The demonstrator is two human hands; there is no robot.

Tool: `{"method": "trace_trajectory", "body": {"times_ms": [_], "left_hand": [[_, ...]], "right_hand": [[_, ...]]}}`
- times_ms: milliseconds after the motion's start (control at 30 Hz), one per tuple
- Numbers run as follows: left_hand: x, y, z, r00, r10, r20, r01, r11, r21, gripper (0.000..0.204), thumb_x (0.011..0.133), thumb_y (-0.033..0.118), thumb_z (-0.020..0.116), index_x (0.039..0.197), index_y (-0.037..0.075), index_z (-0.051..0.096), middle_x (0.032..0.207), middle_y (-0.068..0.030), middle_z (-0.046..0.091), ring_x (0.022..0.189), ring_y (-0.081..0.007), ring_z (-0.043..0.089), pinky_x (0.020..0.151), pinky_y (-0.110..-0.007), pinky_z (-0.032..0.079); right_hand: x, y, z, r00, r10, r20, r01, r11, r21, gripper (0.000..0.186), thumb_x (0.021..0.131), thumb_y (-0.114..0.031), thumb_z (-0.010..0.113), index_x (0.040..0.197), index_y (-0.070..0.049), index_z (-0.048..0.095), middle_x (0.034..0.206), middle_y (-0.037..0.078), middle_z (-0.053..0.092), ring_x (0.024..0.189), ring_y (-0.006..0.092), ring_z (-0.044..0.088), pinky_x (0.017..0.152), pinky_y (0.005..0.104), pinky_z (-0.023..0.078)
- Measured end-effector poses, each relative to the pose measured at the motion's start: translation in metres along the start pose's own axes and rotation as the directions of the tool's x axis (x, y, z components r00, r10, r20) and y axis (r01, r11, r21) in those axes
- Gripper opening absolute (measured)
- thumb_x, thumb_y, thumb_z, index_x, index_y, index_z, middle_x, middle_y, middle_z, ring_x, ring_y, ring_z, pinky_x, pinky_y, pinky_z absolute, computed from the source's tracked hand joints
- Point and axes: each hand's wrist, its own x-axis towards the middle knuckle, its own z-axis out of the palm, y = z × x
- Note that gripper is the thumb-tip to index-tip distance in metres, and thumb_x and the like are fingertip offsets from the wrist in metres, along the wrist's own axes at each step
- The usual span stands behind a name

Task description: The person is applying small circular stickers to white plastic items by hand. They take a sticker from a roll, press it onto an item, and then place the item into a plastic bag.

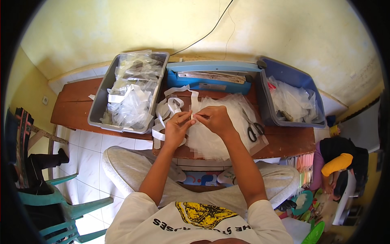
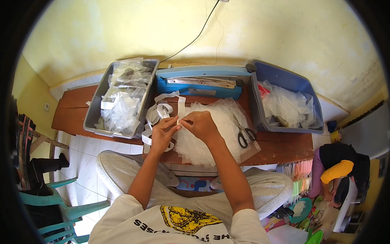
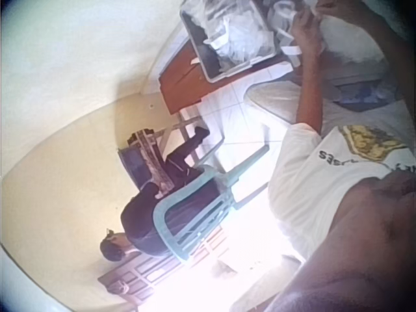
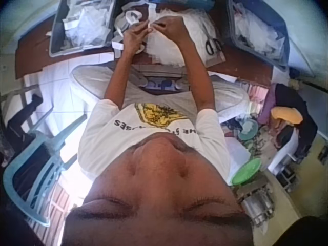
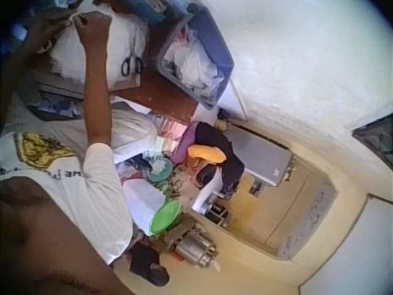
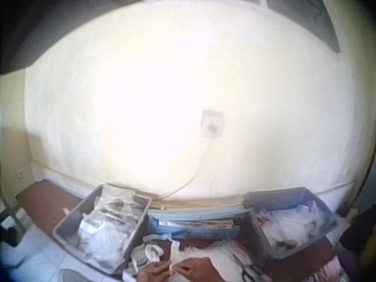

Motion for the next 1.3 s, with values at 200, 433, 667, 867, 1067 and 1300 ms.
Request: {"method": "trace_trajectory", "body": {"times_ms": [200, 433, 667, 867, 1067, 1300], "left_hand": [[-0.001, 0.004, 0.001, 1.0, 0.018, 0.002, -0.019, 0.997, 0.072, 0.043, 0.095, 0.017, 0.089, 0.136, 0.006, 0.08, 0.127, -0.0112, 0.076, 0.112, -0.0195, 0.072, 0.098, -0.032, 0.055], [0.001, 0.009, 0.001, 1.0, 0.016, 0.01, -0.017, 0.998, 0.062, 0.043, 0.096, 0.019, 0.088, 0.135, 0.006, 0.08, 0.127, -0.0115, 0.077, 0.112, -0.0198, 0.073, 0.098, -0.032, 0.055], [-0.001, 0.008, -0.001, 0.999, -0.035, 0.028, 0.033, 0.999, 0.041, 0.043, 0.096, 0.018, 0.088, 0.136, 0.006, 0.08, 0.129, -0.0125, 0.077, 0.114, -0.0198, 0.072, 0.099, -0.032, 0.056], [-0.003, 0.008, -0.001, 0.991, -0.121, 0.05, 0.125, 0.99, -0.07, 0.044, 0.096, 0.018, 0.088, 0.136, 0.003, 0.078, 0.129, -0.0117, 0.076, 0.114, -0.019, 0.071, 0.1, -0.032, 0.055], [-0.004, 0.024, 0.001, 0.992, -0.122, 0.044, 0.124, 0.991, -0.053, 0.042, 0.097, 0.016, 0.087, 0.136, 0.002, 0.079, 0.13, -0.0116, 0.076, 0.115, -0.0182, 0.071, 0.1, -0.031, 0.055], [-0.001, 0.018, -0.002, 0.993, -0.112, 0.03, 0.113, 0.992, -0.055, 0.042, 0.096, 0.015, 0.088, 0.135, 0.004, 0.08, 0.13, -0.0119, 0.076, 0.115, -0.0181, 0.071, 0.101, -0.031, 0.055]], "right_hand": [[-0.002, 0.002, 0.003, 0.999, 0.038, 0.005, -0.037, 0.999, -0.04, 0.018, 0.091, -0.02, 0.085, 0.093, -0.002, 0.085, 0.083, 0.017, 0.08, 0.07, 0.0308, 0.076, 0.066, 0.0376, 0.058], [-0.008, 0.002, -0.003, 0.993, 0.117, -0.008, -0.116, 0.989, 0.086, 0.015, 0.091, -0.017, 0.085, 0.1, -0.005, 0.087, 0.09, 0.015, 0.083, 0.075, 0.0265, 0.079, 0.068, 0.0368, 0.06], [-0.006, 0.008, -0.005, 1.0, -0.016, 0.027, 0.016, 1.0, 0.019, 0.014, 0.092, -0.017, 0.086, 0.098, -0.004, 0.086, 0.088, 0.014, 0.082, 0.074, 0.0294, 0.077, 0.069, 0.0382, 0.059], [-0.007, 0.012, 0.002, 0.999, -0.035, 0.005, 0.035, 0.999, 0.012, 0.016, 0.092, -0.019, 0.086, 0.095, -0.004, 0.085, 0.085, 0.013, 0.081, 0.074, 0.0315, 0.075, 0.069, 0.0391, 0.058], [-0.005, 0.007, -0.003, 0.99, 0.142, 0.009, -0.143, 0.987, 0.071, 0.013, 0.092, -0.018, 0.088, 0.098, -0.007, 0.088, 0.085, 0.011, 0.082, 0.071, 0.0225, 0.076, 0.066, 0.0349, 0.057], [-0.003, 0.005, -0.007, 0.992, 0.112, 0.05, -0.117, 0.987, 0.111, 0.014, 0.091, -0.019, 0.087, 0.098, -0.007, 0.088, 0.086, 0.014, 0.081, 0.072, 0.0281, 0.075, 0.068, 0.0378, 0.057]]}}
